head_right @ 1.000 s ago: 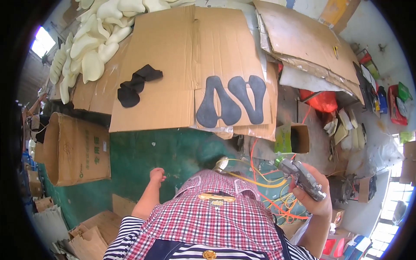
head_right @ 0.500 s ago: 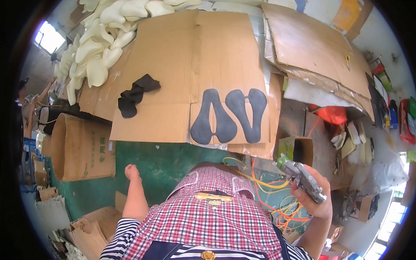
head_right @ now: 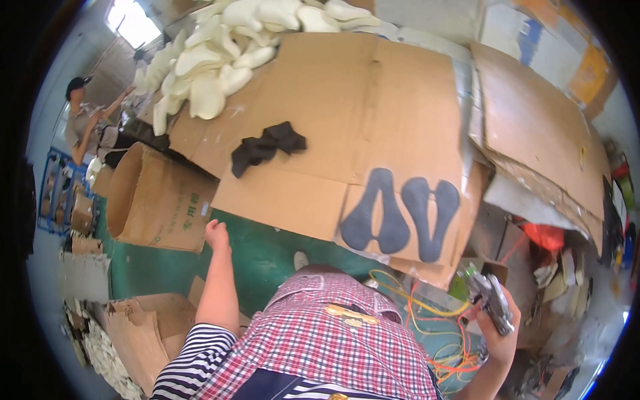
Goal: Applying spray adhesive to black bike seat covers and arranging them on cardboard.
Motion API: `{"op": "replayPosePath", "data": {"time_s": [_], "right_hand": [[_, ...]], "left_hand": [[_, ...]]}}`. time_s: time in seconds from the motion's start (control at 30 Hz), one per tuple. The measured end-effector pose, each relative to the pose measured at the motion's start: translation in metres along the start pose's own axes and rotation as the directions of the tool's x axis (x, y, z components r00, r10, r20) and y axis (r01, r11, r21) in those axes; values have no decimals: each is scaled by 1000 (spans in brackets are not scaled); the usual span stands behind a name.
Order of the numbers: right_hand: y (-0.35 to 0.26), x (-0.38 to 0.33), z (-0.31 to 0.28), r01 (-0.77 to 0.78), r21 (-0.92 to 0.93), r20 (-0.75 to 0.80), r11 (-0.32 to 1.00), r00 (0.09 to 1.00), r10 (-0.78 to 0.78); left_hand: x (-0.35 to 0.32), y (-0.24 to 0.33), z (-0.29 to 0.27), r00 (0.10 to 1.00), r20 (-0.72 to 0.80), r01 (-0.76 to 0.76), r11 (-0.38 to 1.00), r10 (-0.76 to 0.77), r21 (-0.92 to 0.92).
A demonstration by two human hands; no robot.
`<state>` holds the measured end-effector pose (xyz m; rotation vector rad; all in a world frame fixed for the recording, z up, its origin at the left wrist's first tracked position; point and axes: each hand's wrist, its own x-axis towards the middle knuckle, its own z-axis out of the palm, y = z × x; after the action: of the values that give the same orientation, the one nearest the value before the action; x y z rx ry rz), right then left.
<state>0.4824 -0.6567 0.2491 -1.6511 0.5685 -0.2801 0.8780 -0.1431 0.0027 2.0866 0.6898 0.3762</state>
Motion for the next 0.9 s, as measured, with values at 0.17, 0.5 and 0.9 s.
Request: {"op": "replayPosePath", "data": {"time_s": [0.17,0.5,0.9], "right_hand": [[-12,23,61,-53,-2,-33,999,998,53],[-49,76,242,31,28,36,999,999,-32],[-50,99,324,-78,8,8,997,997,78]], "left_hand": [[50,29,31,998,55,-15,996,20,-84],[114,111,158,868,409,-392,893,281,220],[114,157,242,459,799,-734,672,389,94]]}}
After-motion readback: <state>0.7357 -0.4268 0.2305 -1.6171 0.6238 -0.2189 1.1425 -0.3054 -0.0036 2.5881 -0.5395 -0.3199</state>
